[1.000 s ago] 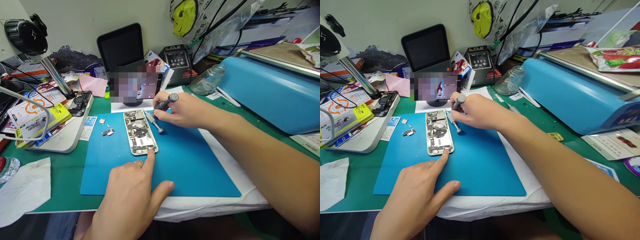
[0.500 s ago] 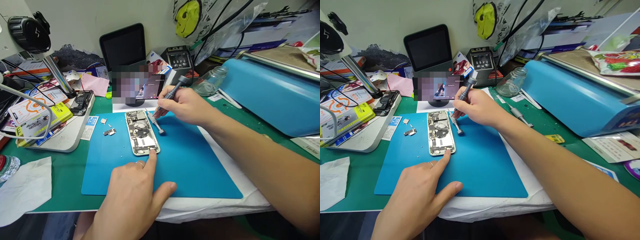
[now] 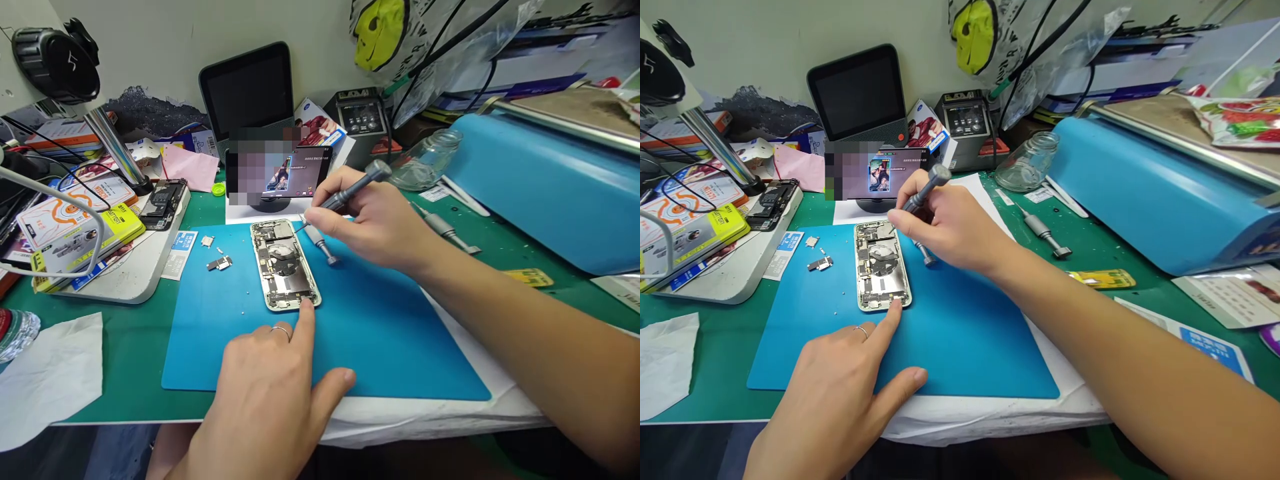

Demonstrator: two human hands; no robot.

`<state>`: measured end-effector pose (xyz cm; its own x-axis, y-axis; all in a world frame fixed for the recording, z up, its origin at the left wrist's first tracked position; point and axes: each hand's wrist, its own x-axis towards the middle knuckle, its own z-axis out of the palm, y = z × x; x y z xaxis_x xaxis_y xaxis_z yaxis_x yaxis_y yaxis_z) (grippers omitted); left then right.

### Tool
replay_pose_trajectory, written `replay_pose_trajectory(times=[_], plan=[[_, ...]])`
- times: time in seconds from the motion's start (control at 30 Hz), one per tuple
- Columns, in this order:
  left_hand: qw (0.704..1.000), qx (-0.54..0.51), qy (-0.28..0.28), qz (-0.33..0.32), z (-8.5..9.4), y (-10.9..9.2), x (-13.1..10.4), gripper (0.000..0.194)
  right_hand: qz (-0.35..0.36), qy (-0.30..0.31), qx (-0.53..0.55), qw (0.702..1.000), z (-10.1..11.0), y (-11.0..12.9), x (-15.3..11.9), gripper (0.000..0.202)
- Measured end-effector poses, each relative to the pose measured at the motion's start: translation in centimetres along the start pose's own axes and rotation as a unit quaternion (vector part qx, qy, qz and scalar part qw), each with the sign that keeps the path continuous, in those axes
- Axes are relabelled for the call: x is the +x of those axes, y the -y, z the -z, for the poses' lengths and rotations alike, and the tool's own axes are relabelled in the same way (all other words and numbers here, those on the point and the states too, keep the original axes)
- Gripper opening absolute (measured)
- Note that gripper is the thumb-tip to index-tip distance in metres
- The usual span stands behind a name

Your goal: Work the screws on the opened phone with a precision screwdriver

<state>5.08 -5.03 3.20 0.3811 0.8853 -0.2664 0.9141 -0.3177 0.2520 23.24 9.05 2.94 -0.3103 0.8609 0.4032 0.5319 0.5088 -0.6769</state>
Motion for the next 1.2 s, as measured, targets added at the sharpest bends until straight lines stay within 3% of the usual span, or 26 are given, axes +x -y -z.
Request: replay_pose_trajectory(times=[0.13, 0.3, 0.5, 0.9, 1.2], plan=[[1.0, 0.0, 0.009, 0.001, 0.1, -0.2, -0.1, 0.071, 0.058, 0.024, 0.018, 0.998, -0.6, 1.1, -0.7, 0.03], [1.0, -0.013, 0.01, 0.003, 0.2, -0.1, 0.0, 0.069, 0.098, 0.104, 0.046, 0.989, -1.6, 2.2, -1.7, 0.023], [0.999, -0.03, -0.008, -0.006, 0.0, 0.1, -0.1, 0.039, 0.137, 0.176, 0.072, 0.972, -2.6, 2.5, -2.6, 0.019], [1.0, -0.026, -0.014, -0.003, 0.0, 0.0, -0.3, 0.033, 0.189, 0.19, 0.071, 0.961, -3.3, 2.0, -2.9, 0.018], [0.998, -0.035, -0.043, 0.0, -0.3, 0.2, -0.2, 0.033, 0.218, 0.142, 0.066, 0.963, -3.5, 1.9, -2.8, 0.014]])
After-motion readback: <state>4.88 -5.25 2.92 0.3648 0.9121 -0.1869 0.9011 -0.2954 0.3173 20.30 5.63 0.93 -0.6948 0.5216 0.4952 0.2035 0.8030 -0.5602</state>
